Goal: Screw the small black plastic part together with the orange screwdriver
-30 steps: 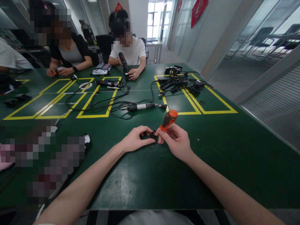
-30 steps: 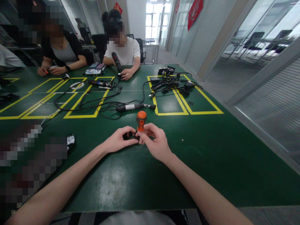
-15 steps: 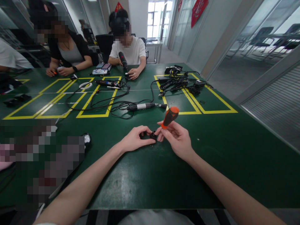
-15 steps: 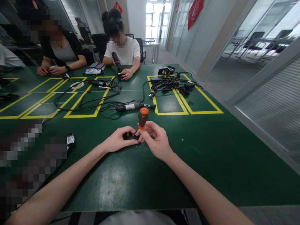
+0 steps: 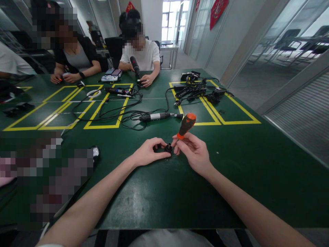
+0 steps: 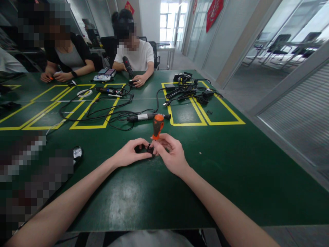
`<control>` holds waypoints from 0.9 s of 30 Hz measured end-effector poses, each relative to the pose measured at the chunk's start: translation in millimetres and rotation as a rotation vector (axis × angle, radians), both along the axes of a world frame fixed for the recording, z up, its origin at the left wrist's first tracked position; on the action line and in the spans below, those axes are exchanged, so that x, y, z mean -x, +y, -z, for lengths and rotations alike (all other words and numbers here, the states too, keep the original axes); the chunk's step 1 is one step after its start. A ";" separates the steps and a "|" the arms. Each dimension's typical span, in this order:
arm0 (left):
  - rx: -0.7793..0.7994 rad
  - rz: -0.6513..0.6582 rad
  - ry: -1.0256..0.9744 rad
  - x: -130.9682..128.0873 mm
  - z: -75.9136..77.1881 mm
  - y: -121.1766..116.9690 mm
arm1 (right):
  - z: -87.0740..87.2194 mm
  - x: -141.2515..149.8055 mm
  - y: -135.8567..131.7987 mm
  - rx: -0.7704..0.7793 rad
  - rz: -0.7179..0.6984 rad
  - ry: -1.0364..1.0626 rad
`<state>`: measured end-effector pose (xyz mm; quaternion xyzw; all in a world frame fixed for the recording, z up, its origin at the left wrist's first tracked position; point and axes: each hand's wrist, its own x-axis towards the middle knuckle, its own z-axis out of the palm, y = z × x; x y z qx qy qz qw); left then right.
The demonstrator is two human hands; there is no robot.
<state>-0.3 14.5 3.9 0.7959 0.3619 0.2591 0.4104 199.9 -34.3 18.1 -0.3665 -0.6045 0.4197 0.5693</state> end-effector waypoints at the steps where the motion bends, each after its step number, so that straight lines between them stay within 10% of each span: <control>1: 0.000 0.001 0.005 0.1 -0.3 0.0 | 0.4 0.2 -0.2 0.008 0.010 0.005; 27: 0.037 0.013 -0.014 0.2 -4.1 -1.2 | -1.7 0.8 0.8 0.020 0.001 -0.046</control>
